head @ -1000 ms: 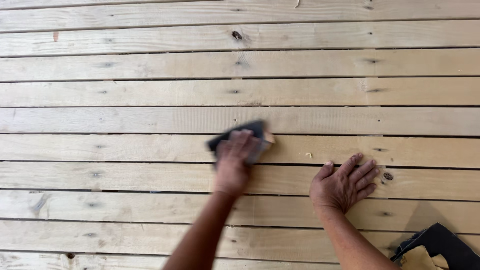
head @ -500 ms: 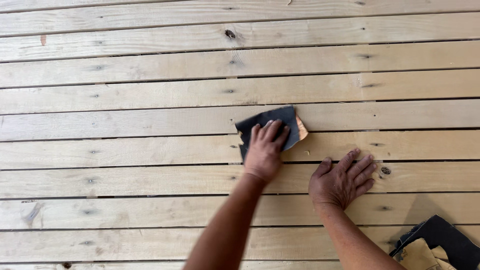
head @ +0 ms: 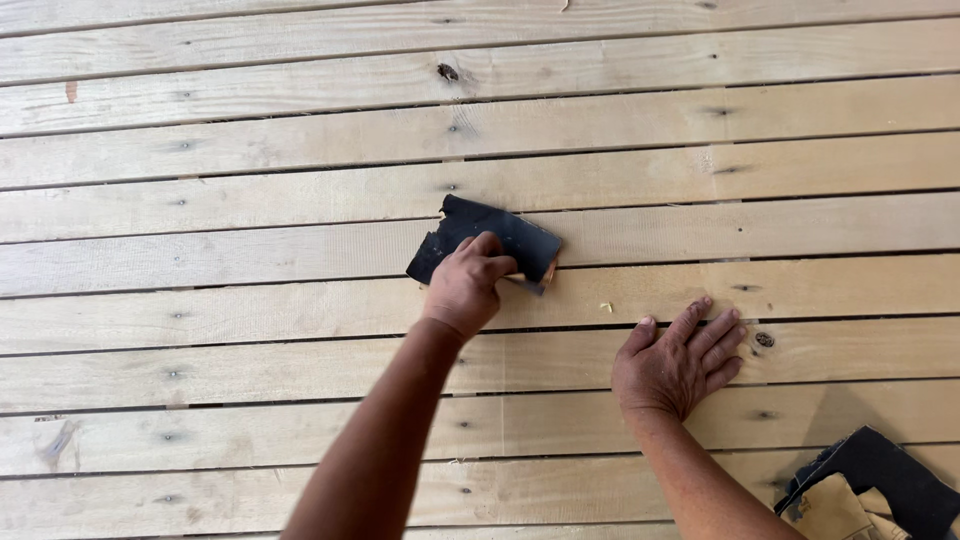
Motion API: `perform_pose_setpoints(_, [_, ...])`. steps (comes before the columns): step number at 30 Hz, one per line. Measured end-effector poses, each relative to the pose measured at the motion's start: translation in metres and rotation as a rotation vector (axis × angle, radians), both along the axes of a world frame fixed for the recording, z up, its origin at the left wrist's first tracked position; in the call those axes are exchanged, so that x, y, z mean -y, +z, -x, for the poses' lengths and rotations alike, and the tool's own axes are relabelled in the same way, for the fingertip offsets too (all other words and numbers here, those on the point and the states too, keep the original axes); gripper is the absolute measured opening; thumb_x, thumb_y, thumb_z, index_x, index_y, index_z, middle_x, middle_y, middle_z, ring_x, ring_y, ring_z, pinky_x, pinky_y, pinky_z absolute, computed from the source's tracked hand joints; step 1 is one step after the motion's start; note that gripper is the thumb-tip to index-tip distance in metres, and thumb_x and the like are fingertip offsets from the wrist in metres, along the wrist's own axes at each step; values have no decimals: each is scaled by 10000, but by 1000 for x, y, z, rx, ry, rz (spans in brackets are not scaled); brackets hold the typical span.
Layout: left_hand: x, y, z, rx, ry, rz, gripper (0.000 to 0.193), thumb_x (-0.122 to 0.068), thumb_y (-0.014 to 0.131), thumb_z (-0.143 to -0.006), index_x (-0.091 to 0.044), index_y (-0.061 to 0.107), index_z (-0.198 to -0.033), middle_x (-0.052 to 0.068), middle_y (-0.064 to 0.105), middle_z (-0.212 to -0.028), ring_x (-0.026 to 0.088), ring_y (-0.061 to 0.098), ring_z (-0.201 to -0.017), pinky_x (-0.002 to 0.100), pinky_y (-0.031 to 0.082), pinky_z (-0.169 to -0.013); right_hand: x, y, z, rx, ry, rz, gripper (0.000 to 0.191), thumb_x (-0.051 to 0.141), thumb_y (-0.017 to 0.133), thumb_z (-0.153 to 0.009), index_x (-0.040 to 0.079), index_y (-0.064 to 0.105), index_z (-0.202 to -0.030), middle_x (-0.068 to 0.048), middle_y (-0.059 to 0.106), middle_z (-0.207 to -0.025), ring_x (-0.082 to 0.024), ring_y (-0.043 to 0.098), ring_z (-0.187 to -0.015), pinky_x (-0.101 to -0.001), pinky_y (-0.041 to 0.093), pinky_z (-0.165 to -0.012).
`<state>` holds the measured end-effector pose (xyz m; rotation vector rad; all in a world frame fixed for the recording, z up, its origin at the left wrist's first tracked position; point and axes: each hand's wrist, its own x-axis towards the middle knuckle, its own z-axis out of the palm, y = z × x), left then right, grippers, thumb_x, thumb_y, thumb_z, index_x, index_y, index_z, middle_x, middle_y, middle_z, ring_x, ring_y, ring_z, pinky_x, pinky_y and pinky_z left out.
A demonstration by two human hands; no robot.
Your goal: The person sands the slatted surface of a wooden bed frame by hand using sheets of sandpaper, rubbing along the wood planks and moving progressively across the frame. They occasionally reposition the sandpaper sheets and steady the frame with the other hand while sanding different sections.
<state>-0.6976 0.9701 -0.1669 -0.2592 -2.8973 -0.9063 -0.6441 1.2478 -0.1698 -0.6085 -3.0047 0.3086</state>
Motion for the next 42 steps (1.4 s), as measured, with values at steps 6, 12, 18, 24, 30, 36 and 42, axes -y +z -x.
perform_pose_setpoints(6, [99,31,-28,-61,200,124,212,-7,686,-799,-192,789,-823,48,685,-988,278,683,-990,384,585,-787,3,-1,-1,0,-6,-10,788,441,405,-996,44,216,-1651,-306,31,-1705,-470,-5,-1574,-664,9,-1211])
perform_pose_setpoints(12, [-2,24,-6,-40,64,78,128,-43,741,-713,-148,765,-783,81,633,-990,316,634,-912,423,566,-711,3,1,-2,-16,-2,-2,776,433,411,-1004,37,233,-1647,-312,42,-1703,-486,5,-1567,-671,19,-1206])
perform_pose_setpoints(18, [2,28,-17,-225,-96,49,296,26,623,-740,-131,740,-961,40,617,-1019,295,622,-949,390,579,-770,5,3,-4,-18,-1,-14,777,422,428,-995,29,252,-1643,-317,68,-1699,-494,28,-1563,-673,32,-1204])
perform_pose_setpoints(24, [-63,23,6,-19,-45,67,156,-82,672,-898,-143,713,-1036,48,645,-997,301,633,-965,406,552,-789,2,1,-1,-25,4,-31,770,424,421,-1002,29,254,-1642,-323,73,-1700,-490,28,-1568,-668,31,-1206])
perform_pose_setpoints(30, [-103,33,24,104,-155,99,253,-167,563,-912,-238,742,-1076,92,613,-1108,282,629,-1036,396,552,-804,2,4,0,-6,-8,-12,765,437,410,-1006,41,243,-1639,-317,60,-1692,-486,14,-1563,-664,22,-1201])
perform_pose_setpoints(36, [92,50,-27,53,-35,259,313,14,593,-851,-196,779,-990,54,648,-1075,275,687,-1027,394,598,-751,6,4,-2,-8,-6,-6,778,431,415,-997,42,232,-1645,-317,47,-1699,-480,9,-1572,-669,13,-1202])
perform_pose_setpoints(42, [22,48,-6,100,-50,202,277,-56,572,-876,-209,788,-956,64,630,-1034,265,665,-1040,390,583,-803,6,2,-3,-8,-9,-11,774,426,418,-998,45,231,-1644,-319,45,-1701,-480,3,-1569,-674,11,-1200])
